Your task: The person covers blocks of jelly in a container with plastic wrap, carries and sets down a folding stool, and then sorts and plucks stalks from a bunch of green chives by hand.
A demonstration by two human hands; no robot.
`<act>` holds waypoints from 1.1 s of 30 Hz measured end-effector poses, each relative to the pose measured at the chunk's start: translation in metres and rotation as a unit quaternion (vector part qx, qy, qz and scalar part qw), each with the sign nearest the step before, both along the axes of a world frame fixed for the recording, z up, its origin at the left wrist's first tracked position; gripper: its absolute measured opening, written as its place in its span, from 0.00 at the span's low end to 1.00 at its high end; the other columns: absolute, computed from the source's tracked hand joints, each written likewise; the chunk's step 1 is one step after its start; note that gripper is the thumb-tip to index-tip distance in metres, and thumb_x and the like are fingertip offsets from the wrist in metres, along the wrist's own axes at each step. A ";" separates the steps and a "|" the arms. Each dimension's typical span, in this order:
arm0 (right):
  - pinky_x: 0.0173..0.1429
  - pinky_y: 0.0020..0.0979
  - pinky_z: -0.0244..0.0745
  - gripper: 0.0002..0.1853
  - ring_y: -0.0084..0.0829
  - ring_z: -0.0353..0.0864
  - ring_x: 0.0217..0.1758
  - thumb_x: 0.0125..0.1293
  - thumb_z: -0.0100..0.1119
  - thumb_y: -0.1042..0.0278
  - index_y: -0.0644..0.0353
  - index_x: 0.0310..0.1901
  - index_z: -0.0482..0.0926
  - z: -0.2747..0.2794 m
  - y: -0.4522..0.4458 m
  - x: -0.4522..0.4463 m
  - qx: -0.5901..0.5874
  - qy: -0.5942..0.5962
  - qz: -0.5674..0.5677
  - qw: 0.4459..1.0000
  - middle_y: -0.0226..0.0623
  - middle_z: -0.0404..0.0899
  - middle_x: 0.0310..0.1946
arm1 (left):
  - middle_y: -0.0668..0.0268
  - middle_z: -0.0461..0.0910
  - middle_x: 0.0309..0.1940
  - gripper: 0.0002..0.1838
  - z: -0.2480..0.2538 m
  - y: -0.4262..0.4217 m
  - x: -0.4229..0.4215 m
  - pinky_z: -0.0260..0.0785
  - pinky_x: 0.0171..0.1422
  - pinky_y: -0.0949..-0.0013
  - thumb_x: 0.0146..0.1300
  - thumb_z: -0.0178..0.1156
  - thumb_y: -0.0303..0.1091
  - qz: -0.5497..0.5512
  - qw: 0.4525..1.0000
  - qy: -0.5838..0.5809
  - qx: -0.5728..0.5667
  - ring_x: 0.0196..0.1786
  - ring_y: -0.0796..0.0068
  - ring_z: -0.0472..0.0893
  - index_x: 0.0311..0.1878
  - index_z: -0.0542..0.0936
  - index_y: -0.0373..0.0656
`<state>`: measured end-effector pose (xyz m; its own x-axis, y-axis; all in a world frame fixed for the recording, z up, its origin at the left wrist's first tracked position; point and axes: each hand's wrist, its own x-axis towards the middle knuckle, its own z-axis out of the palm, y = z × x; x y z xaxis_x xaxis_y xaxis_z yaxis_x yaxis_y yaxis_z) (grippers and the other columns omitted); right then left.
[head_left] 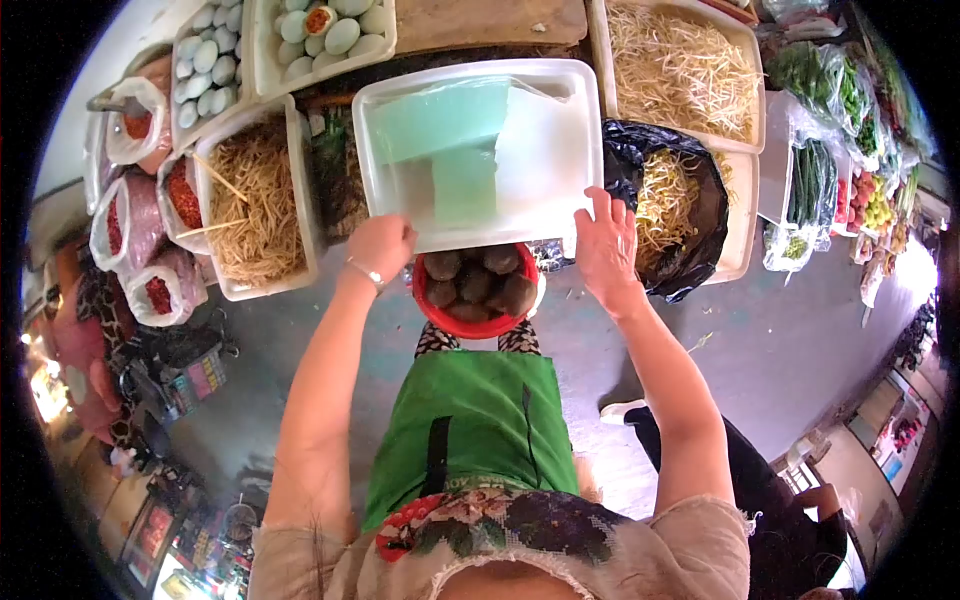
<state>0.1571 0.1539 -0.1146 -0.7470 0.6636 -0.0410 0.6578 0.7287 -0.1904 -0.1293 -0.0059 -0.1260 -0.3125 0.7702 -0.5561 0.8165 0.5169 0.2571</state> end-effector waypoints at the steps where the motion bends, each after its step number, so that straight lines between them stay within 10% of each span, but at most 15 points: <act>1: 0.54 0.41 0.65 0.07 0.42 0.69 0.53 0.52 0.55 0.73 0.61 0.35 0.78 0.005 -0.002 0.003 -0.005 -0.013 -0.002 1.000 0.40 0.70 0.54 | 0.53 0.84 0.33 0.13 0.001 -0.004 -0.004 0.75 0.44 0.53 0.61 0.56 0.38 0.011 1.000 -0.025 0.005 0.37 0.53 0.83 0.43 0.84 0.43; 9: 0.62 0.45 0.60 0.14 0.46 0.65 0.62 0.53 0.55 0.77 0.61 0.44 0.80 0.029 0.009 0.015 -0.001 0.019 -0.025 1.000 0.42 0.68 0.58 | 0.73 0.71 0.15 0.16 0.025 -0.047 -0.004 0.54 0.14 0.75 0.68 0.57 0.37 0.363 0.867 -0.340 -0.022 0.12 0.84 0.65 0.56 0.79 0.46; 13: 0.60 0.40 0.68 0.21 0.44 0.71 0.60 0.57 0.49 0.83 0.62 0.53 0.74 0.032 0.019 -0.007 -0.200 0.207 -0.107 0.952 0.44 0.72 0.54 | 0.72 0.71 0.16 0.15 0.028 -0.048 0.013 0.60 0.18 0.75 0.66 0.56 0.35 0.476 0.803 -0.358 0.028 0.17 0.81 0.70 0.54 0.80 0.45; 19: 0.67 0.38 0.66 0.30 0.51 0.68 0.65 0.57 0.43 0.85 0.65 0.65 0.65 -0.024 0.021 -0.066 -0.417 0.452 -0.154 0.773 0.54 0.65 0.63 | 0.57 0.76 0.48 0.18 0.036 0.042 0.104 0.69 0.52 0.63 0.62 0.59 0.31 0.111 0.929 -0.234 0.266 0.47 0.60 0.76 0.55 0.76 0.41; 22: 0.73 0.39 0.55 0.33 0.50 0.56 0.73 0.59 0.45 0.80 0.66 0.69 0.57 -0.018 0.021 -0.056 -0.306 0.307 -0.182 0.883 0.55 0.55 0.70 | 0.52 0.69 0.63 0.24 0.007 0.069 0.136 0.62 0.69 0.54 0.61 0.59 0.33 -0.080 0.948 -0.136 0.277 0.63 0.47 0.69 0.61 0.71 0.40; 26: 0.74 0.38 0.53 0.35 0.49 0.55 0.74 0.60 0.48 0.77 0.64 0.71 0.54 -0.012 0.015 -0.043 -0.276 0.275 -0.199 0.899 0.54 0.54 0.71 | 0.61 0.70 0.60 0.21 0.021 0.083 0.152 0.66 0.59 0.52 0.63 0.55 0.37 -0.119 0.967 -0.199 0.108 0.61 0.61 0.69 0.59 0.72 0.42; 29: 0.74 0.38 0.55 0.35 0.49 0.57 0.73 0.60 0.50 0.78 0.63 0.71 0.55 0.000 0.007 -0.056 -0.235 0.309 -0.127 0.913 0.53 0.55 0.71 | 0.63 0.73 0.57 0.17 -0.011 0.057 0.168 0.61 0.57 0.45 0.62 0.55 0.40 -0.161 0.952 -0.058 0.253 0.58 0.64 0.71 0.52 0.77 0.46; 33: 0.74 0.39 0.54 0.35 0.50 0.55 0.74 0.61 0.49 0.78 0.61 0.71 0.55 -0.025 0.021 -0.078 -0.232 0.307 -0.162 0.909 0.51 0.52 0.72 | 0.62 0.79 0.47 0.11 -0.010 0.073 0.167 0.60 0.56 0.52 0.60 0.57 0.38 -0.124 0.974 -0.138 0.132 0.55 0.64 0.74 0.43 0.80 0.46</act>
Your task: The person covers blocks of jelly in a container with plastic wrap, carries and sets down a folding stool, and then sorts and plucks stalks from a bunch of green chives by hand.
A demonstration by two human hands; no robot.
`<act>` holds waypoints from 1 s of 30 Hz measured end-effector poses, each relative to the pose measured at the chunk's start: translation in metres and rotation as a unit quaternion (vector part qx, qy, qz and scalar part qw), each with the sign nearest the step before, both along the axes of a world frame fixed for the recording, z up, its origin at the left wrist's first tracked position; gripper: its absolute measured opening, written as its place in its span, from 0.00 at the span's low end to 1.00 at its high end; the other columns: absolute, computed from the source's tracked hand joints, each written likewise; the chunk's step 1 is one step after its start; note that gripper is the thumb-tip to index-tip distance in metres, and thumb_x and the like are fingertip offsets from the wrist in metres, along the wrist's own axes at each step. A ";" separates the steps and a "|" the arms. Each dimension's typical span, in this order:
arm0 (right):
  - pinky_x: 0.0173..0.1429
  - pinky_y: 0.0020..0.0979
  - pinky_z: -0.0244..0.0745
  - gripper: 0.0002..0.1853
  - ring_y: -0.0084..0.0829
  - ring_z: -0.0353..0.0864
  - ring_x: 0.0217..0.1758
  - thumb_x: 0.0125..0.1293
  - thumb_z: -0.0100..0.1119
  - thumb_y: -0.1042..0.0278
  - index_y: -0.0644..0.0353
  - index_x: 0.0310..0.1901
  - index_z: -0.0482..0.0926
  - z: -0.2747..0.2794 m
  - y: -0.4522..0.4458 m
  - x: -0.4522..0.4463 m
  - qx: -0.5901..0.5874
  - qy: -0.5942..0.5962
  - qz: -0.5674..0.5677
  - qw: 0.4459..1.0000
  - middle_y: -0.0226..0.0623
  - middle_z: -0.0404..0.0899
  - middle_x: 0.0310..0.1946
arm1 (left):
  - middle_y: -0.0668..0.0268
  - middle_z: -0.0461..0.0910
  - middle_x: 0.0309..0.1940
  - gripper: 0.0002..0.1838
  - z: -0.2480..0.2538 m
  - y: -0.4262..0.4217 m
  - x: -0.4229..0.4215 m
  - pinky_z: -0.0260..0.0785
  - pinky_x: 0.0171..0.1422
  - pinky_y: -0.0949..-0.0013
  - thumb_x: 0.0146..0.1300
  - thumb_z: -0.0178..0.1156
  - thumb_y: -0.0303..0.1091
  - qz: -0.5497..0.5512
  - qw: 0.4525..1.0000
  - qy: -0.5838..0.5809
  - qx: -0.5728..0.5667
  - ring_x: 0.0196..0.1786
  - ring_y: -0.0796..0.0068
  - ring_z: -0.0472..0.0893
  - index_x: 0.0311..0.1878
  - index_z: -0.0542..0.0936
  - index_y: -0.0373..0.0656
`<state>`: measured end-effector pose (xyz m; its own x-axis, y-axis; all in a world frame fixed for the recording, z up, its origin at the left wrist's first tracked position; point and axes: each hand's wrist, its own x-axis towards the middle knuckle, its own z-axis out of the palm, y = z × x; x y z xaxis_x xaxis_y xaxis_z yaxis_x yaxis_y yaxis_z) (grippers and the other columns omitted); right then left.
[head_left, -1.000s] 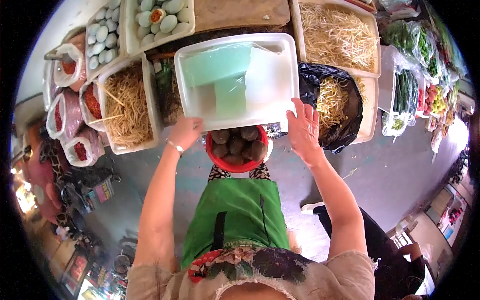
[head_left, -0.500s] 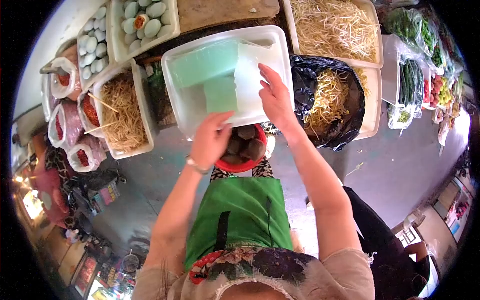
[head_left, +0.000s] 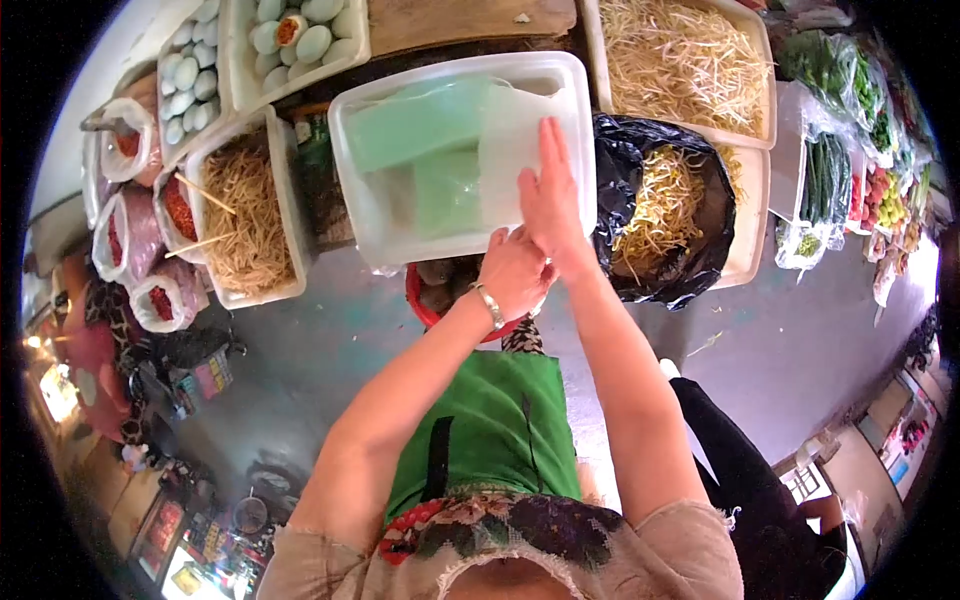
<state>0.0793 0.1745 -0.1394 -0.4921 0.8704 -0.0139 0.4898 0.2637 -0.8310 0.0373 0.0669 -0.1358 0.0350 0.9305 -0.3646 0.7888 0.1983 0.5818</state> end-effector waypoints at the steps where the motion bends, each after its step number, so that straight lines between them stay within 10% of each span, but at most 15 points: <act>1: 0.75 0.39 0.53 0.35 0.50 0.55 0.74 0.61 0.49 0.79 0.61 0.71 0.55 -0.003 0.002 -0.001 0.010 -0.003 -0.010 1.000 0.51 0.53 0.72 | 0.61 0.79 0.44 0.10 -0.001 0.000 -0.001 0.62 0.55 0.52 0.59 0.58 0.36 0.012 0.999 -0.021 0.033 0.53 0.62 0.75 0.42 0.80 0.45; 5: 0.73 0.40 0.56 0.32 0.49 0.59 0.72 0.62 0.48 0.80 0.61 0.69 0.58 0.008 0.008 -0.001 0.063 -0.030 -0.011 0.997 0.51 0.57 0.70 | 0.57 0.80 0.41 0.09 0.008 0.003 -0.018 0.68 0.52 0.53 0.55 0.59 0.28 0.104 0.968 -0.223 0.053 0.47 0.54 0.77 0.41 0.79 0.41; 8: 0.71 0.43 0.59 0.26 0.52 0.62 0.69 0.63 0.48 0.78 0.63 0.65 0.65 0.005 0.016 0.000 0.128 -0.023 0.038 0.991 0.52 0.62 0.66 | 0.56 0.80 0.45 0.14 0.016 -0.002 -0.045 0.70 0.53 0.55 0.55 0.58 0.23 0.175 0.934 -0.160 0.267 0.47 0.52 0.78 0.46 0.78 0.41; 18: 0.76 0.46 0.46 0.30 0.52 0.54 0.73 0.66 0.55 0.56 0.60 0.66 0.65 -0.013 0.046 -0.024 0.218 -0.131 0.107 0.961 0.53 0.62 0.66 | 0.62 0.52 0.75 0.34 -0.010 0.027 -0.187 0.43 0.78 0.51 0.68 0.51 0.49 0.036 0.945 0.306 0.111 0.76 0.60 0.51 0.74 0.55 0.50; 30: 0.73 0.43 0.54 0.25 0.46 0.63 0.68 0.66 0.54 0.53 0.58 0.61 0.72 -0.028 0.035 -0.081 0.306 -0.088 0.163 0.934 0.47 0.67 0.62 | 0.65 0.60 0.70 0.31 -0.016 0.035 -0.186 0.46 0.75 0.46 0.66 0.56 0.48 0.098 0.944 0.273 0.158 0.70 0.60 0.62 0.71 0.62 0.57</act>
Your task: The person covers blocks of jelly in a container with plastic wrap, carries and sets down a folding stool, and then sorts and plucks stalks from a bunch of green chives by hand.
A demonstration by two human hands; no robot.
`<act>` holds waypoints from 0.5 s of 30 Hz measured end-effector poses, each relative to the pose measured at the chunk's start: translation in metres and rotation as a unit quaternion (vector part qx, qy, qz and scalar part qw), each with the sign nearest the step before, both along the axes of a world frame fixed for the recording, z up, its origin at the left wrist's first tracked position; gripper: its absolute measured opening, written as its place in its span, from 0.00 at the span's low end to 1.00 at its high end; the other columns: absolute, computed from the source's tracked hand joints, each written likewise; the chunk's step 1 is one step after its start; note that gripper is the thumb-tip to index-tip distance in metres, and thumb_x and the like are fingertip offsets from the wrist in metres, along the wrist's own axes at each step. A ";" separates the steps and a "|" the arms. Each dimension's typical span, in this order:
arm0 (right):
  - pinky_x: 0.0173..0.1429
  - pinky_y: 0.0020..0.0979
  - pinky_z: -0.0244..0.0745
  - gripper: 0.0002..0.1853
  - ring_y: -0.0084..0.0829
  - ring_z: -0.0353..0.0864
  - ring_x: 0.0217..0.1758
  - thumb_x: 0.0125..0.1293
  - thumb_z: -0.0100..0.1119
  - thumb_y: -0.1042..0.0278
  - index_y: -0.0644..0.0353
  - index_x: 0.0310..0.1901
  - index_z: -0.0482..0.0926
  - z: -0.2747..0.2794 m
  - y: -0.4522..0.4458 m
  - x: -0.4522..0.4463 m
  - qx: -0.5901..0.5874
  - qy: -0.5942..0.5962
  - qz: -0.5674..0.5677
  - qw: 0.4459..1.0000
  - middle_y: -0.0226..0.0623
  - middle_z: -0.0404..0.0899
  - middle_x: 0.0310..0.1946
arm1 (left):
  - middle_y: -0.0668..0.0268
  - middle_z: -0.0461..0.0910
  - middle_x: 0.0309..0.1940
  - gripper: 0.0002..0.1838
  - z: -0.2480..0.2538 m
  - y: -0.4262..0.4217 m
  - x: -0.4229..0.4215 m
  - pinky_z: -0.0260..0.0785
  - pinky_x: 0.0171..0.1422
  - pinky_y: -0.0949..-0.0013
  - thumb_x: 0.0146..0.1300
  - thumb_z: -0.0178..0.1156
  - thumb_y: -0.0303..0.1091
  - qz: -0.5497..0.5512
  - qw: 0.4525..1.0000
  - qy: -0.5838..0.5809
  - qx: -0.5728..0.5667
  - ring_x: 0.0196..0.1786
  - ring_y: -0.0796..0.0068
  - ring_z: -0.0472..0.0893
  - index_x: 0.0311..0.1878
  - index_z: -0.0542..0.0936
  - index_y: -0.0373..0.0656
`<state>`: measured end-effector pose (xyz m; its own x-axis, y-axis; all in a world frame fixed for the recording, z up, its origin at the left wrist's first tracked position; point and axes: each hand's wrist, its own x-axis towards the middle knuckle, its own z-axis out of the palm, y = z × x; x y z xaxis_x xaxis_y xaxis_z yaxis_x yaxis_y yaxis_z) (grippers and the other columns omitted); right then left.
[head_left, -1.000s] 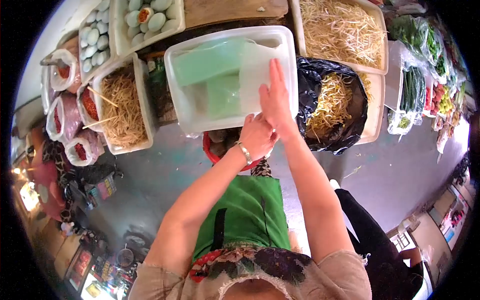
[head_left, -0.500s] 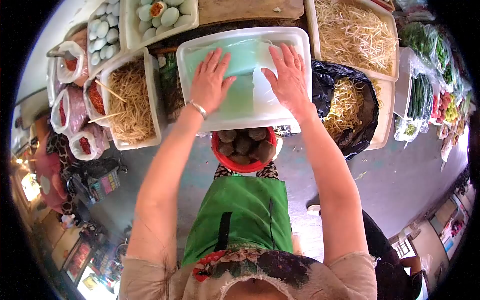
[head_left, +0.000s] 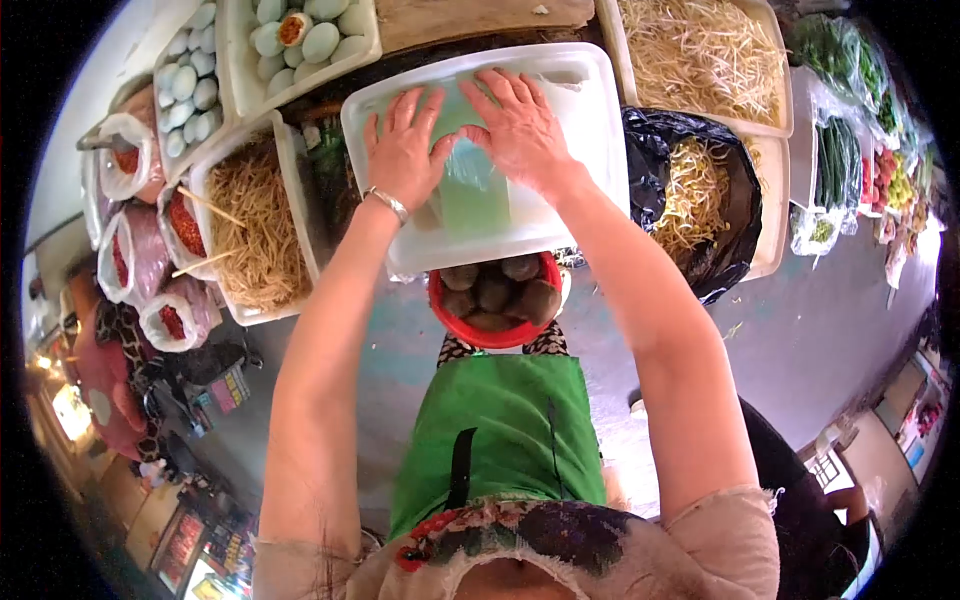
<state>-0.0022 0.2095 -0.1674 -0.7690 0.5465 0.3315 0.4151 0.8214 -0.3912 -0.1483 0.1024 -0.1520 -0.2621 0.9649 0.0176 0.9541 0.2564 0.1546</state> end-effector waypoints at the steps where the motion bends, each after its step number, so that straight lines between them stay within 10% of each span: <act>1: 0.72 0.42 0.55 0.25 0.44 0.63 0.68 0.66 0.53 0.52 0.58 0.60 0.72 -0.001 0.002 0.000 0.008 -0.009 0.002 1.000 0.45 0.68 0.61 | 0.65 0.61 0.69 0.32 -0.002 0.000 -0.001 0.46 0.75 0.47 0.65 0.56 0.50 0.002 1.000 0.003 -0.002 0.70 0.60 0.63 0.71 0.62 0.57; 10: 0.62 0.40 0.65 0.19 0.38 0.74 0.56 0.64 0.52 0.49 0.51 0.49 0.81 0.001 0.016 -0.019 -0.089 -0.180 -0.065 0.978 0.36 0.78 0.47 | 0.51 0.74 0.54 0.37 -0.019 0.003 -0.037 0.64 0.60 0.50 0.58 0.60 0.58 -0.038 0.998 -0.052 0.017 0.56 0.50 0.73 0.64 0.69 0.43; 15: 0.70 0.42 0.52 0.20 0.39 0.70 0.59 0.66 0.51 0.47 0.55 0.46 0.79 0.007 0.022 -0.001 -0.100 -0.200 -0.104 0.969 0.37 0.77 0.46 | 0.50 0.69 0.62 0.38 -0.003 0.009 -0.033 0.57 0.67 0.48 0.61 0.57 0.58 -0.006 0.993 -0.098 -0.070 0.63 0.46 0.68 0.68 0.65 0.45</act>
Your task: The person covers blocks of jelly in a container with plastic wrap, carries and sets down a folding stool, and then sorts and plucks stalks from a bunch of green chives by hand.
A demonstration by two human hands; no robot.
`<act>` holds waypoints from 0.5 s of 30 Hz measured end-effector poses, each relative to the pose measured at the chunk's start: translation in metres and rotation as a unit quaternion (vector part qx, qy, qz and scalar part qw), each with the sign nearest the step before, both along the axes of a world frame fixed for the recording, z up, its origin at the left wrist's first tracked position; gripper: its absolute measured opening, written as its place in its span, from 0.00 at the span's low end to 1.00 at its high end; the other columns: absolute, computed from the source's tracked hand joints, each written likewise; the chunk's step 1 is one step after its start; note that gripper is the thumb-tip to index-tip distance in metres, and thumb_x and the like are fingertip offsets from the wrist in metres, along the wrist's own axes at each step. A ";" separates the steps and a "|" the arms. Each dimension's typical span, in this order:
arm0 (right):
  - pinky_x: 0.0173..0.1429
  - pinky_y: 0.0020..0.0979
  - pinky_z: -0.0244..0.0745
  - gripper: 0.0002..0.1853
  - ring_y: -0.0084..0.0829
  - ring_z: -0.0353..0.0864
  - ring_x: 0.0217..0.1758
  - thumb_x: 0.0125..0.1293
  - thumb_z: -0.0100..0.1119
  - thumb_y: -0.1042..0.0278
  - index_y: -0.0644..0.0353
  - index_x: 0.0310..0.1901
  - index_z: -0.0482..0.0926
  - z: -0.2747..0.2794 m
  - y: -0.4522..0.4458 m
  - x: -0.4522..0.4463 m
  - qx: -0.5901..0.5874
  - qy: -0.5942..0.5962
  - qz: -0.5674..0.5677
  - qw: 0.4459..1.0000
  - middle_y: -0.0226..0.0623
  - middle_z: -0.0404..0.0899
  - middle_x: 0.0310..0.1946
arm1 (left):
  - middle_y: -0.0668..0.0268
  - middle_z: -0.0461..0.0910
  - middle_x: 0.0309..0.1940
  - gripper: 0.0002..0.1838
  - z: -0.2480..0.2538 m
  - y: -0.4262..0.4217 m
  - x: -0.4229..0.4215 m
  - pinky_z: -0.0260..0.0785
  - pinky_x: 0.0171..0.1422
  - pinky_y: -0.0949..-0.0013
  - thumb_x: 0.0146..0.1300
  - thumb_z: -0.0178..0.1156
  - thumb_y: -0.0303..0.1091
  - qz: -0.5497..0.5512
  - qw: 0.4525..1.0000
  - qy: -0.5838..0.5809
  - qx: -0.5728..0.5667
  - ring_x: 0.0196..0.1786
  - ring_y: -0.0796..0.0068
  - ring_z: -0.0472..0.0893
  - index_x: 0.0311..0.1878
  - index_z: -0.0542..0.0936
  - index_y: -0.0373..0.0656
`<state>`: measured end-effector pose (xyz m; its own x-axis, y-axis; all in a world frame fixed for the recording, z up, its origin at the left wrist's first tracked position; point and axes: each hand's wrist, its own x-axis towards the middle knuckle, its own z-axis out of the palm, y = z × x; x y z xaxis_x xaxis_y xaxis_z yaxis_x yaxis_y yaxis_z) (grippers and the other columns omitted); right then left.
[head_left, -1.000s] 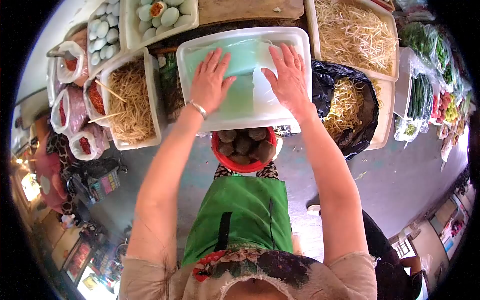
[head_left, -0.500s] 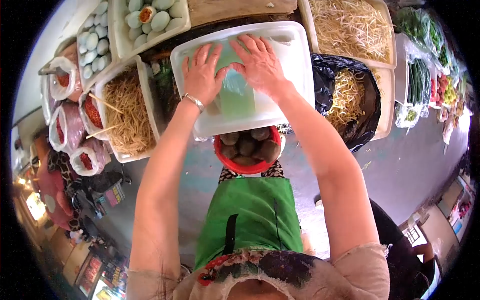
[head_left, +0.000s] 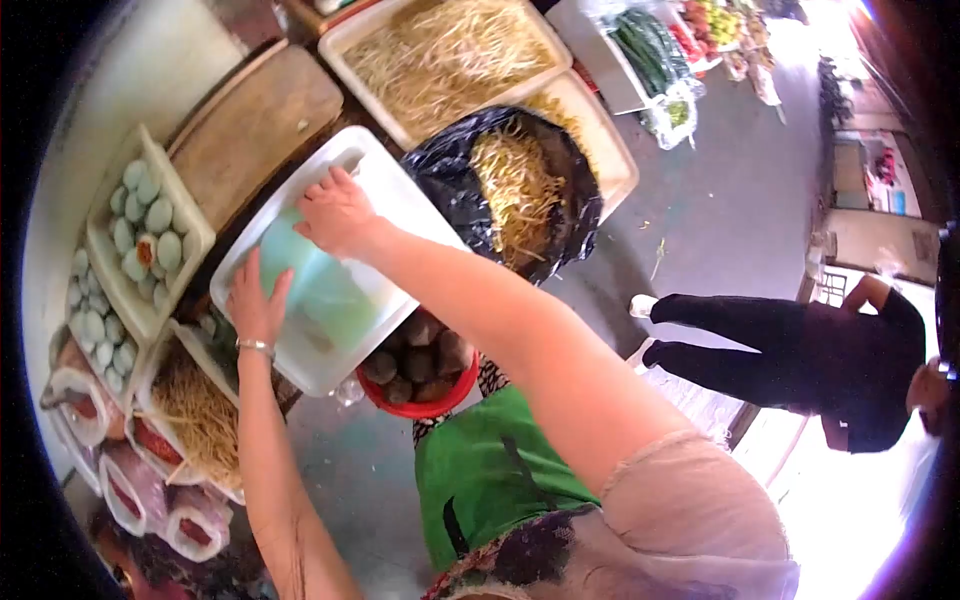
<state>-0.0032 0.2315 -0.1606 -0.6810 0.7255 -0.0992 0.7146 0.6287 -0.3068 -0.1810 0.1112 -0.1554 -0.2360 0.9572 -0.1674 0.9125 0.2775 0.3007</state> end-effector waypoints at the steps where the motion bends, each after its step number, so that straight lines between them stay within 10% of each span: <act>1: 0.71 0.43 0.51 0.19 0.40 0.70 0.59 0.65 0.51 0.49 0.55 0.46 0.79 0.006 0.002 0.006 -0.010 -0.008 -0.013 1.000 0.37 0.77 0.46 | 0.50 0.68 0.63 0.38 -0.002 -0.001 -0.003 0.55 0.68 0.47 0.62 0.57 0.58 0.000 1.000 -0.018 -0.006 0.64 0.46 0.67 0.69 0.64 0.44; 6: 0.71 0.46 0.51 0.18 0.41 0.65 0.65 0.62 0.58 0.57 0.55 0.52 0.76 0.057 -0.025 0.071 0.158 0.183 -0.109 0.964 0.41 0.72 0.56 | 0.47 0.70 0.61 0.35 -0.007 -0.003 -0.020 0.60 0.66 0.52 0.61 0.60 0.49 -0.035 0.996 -0.068 0.038 0.62 0.47 0.69 0.67 0.65 0.41; 15: 0.55 0.47 0.71 0.17 0.52 0.73 0.54 0.66 0.54 0.62 0.56 0.54 0.74 0.084 -0.289 0.327 -0.187 0.066 -0.332 0.922 0.49 0.74 0.51 | 0.50 0.72 0.58 0.27 0.015 -0.016 -0.069 0.63 0.66 0.57 0.58 0.60 0.32 -0.014 0.992 -0.116 0.051 0.61 0.49 0.71 0.62 0.71 0.38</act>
<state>0.3235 -0.0573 -0.0770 -0.1224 0.9190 -0.3747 0.8444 -0.1020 -0.5259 -0.2498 0.0954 -0.1403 -0.1754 0.9778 -0.1150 0.8227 0.2098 0.5284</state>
